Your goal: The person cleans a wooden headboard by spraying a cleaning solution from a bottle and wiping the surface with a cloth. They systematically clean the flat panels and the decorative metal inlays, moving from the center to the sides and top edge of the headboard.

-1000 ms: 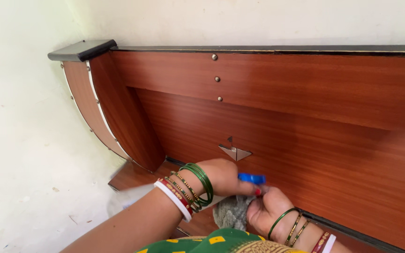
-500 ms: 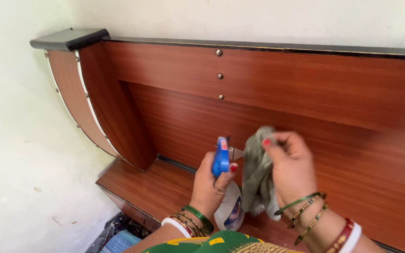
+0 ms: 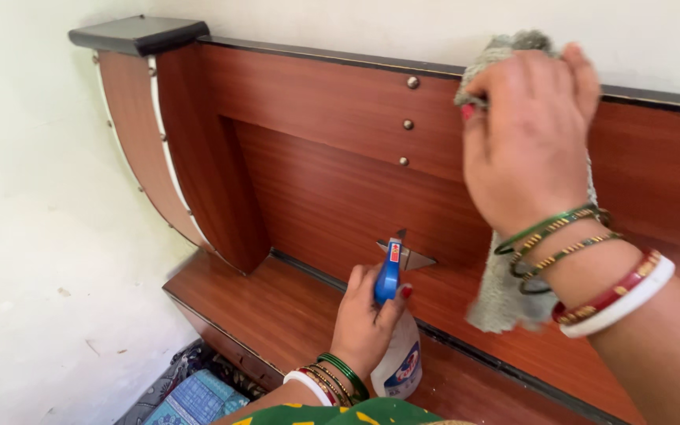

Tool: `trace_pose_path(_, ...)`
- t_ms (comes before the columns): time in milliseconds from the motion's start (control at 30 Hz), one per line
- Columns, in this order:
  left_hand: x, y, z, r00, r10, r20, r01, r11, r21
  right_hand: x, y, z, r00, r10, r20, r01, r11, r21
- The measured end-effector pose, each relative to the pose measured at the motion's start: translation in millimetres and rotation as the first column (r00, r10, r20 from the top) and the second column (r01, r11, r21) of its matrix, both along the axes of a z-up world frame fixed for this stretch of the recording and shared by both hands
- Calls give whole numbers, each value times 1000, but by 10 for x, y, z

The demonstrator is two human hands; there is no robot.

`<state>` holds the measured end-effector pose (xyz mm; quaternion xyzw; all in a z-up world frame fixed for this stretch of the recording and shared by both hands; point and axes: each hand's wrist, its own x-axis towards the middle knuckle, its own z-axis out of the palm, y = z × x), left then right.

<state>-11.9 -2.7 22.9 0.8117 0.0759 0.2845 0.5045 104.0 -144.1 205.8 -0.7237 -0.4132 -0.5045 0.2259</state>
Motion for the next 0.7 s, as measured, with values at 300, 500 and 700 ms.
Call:
trace_pose_path(300, 88, -109, -27, 994, -10, 110, 7, 1000, 30, 122, 315, -92, 990, -37, 136, 56, 989, -136)
trace_pose_path(500, 124, -119, -123, 998, -33, -59, 29, 997, -69, 213, -341, -222, 948, -316, 28, 317, 945, -77)
trace_pose_path(700, 160, -125, -245, 998, -59, 39, 62, 992, -107, 149, -1289, -572, 888, -457, -45, 458, 889, 0)
